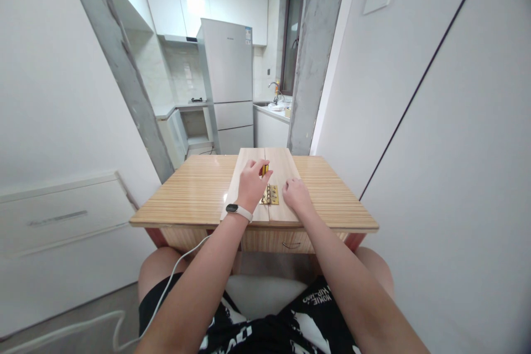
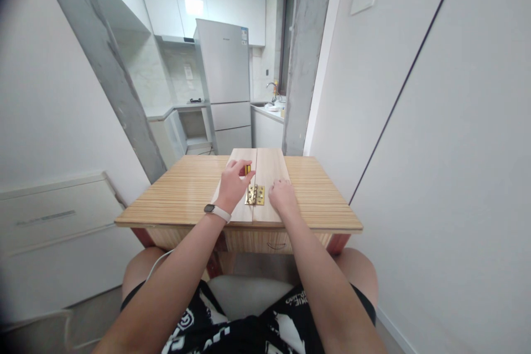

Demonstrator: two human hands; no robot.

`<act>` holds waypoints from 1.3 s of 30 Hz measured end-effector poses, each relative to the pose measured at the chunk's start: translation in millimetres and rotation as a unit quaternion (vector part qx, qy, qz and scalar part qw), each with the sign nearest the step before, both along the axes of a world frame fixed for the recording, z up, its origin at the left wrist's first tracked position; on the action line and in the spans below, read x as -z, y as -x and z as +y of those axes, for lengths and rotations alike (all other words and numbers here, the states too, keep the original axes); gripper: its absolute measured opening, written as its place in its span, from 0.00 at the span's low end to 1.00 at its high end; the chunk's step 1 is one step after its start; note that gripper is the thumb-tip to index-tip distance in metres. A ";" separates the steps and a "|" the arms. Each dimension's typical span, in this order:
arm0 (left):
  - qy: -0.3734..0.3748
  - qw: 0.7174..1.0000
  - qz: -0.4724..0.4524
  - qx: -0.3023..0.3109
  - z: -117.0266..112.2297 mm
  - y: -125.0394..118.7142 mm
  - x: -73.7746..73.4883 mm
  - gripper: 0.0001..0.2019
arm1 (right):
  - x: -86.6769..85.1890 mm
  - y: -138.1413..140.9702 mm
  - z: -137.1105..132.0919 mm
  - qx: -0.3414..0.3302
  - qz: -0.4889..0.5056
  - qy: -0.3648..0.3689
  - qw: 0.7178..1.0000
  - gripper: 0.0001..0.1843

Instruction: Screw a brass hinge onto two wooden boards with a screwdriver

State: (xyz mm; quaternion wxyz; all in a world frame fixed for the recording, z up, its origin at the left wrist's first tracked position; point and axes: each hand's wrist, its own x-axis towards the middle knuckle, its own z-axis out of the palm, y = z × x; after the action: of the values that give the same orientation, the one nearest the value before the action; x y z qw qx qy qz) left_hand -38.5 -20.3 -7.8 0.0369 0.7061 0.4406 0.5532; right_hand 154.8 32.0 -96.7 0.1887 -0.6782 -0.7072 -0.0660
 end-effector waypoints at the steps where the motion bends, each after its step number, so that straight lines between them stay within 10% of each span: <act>1: 0.002 1.000 -0.003 -0.005 0.3 0.0 0.5 0.13 | 0.2 0.1 -0.1 0.000 0.001 -0.003 1.000 0.19; 16: 0.040 0.990 -0.053 0.128 4.5 6.1 -2.2 0.14 | -0.3 -0.7 0.2 -0.003 0.002 0.001 1.000 0.20; 39: 0.003 1.000 -0.024 0.015 -1.3 -5.0 1.6 0.13 | 0.4 -0.3 1.0 0.002 0.000 -0.009 1.000 0.19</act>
State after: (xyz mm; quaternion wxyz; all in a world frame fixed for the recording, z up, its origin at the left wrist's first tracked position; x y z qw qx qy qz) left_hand -33.4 -21.6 -9.4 0.0579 0.6991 0.4308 0.5678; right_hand 155.1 33.0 -97.1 0.1943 -0.6778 -0.7054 -0.0727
